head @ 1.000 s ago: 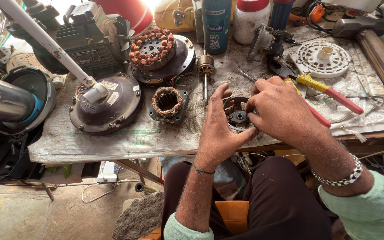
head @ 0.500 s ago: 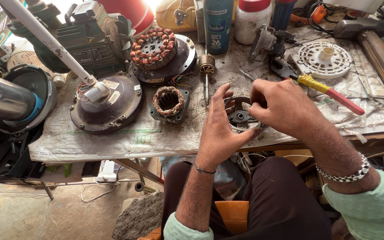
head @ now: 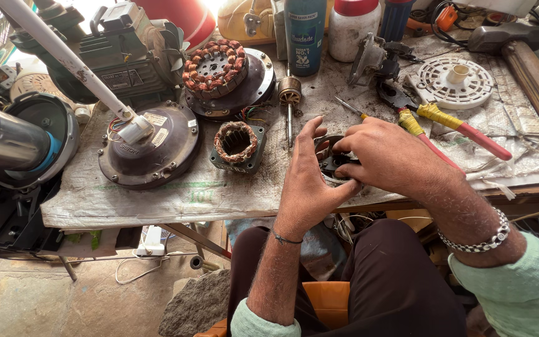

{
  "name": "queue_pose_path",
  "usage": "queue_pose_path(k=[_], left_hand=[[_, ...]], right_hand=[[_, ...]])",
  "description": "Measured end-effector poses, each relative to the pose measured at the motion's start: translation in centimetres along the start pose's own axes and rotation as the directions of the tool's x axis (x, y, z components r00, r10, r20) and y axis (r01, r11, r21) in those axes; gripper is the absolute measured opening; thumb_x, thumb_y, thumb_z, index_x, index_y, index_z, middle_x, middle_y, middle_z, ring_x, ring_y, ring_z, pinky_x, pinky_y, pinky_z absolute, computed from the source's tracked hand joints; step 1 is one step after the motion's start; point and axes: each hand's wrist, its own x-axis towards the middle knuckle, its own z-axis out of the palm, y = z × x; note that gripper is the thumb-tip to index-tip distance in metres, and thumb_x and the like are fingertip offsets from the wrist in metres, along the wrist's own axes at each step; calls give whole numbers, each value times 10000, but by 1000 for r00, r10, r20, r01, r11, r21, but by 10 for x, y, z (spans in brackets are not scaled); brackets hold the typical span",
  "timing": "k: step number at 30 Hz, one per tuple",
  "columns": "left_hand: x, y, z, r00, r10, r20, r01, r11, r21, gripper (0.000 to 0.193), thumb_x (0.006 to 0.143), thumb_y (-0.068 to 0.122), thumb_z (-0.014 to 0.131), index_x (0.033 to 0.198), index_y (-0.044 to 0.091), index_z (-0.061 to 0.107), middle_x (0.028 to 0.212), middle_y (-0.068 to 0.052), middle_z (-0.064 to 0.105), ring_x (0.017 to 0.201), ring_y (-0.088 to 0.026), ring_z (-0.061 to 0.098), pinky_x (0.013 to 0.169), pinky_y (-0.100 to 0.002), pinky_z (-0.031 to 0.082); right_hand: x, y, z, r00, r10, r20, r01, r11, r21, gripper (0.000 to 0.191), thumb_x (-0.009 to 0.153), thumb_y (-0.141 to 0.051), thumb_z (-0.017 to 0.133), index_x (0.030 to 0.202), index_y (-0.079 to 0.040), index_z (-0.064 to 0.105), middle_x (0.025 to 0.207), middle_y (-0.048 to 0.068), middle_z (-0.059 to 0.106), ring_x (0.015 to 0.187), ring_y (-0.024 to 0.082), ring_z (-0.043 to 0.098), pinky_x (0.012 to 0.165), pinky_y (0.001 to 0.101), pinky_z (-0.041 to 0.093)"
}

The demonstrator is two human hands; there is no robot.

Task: The person disassembles a small electric motor on a workbench, using a screwdriver to remove screws and separate the housing. They remove the rotor and stator, then use pliers to extract a small ring from the motor housing. The components are laid out on the table.

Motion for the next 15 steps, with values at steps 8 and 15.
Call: queue_pose_path(k=[8,15], left_hand=[[-1,-1,0,1000,9,-7,-10,1000,-21,1157,696,363,914,1612,136,246,1499,-202,489,1377,-343,585,1051,-454,551],[-1,0,0,999,27,-19,-27,1000,2,1168,693,377,914,1619,139,243,1496,-200,493,1378,-337,586,1050,-453,534]], right_hand=[[2,-1,-5,997,1,71,0,1000,-17,392,820,-326,796,1162,-135,778,948,79,725,983,246,671,932,430,547],[0,8,-4,998,-33,48,35,999,-33,356,826,-317,779,1122,-120,788,970,87,751,981,244,685,933,435,549]])
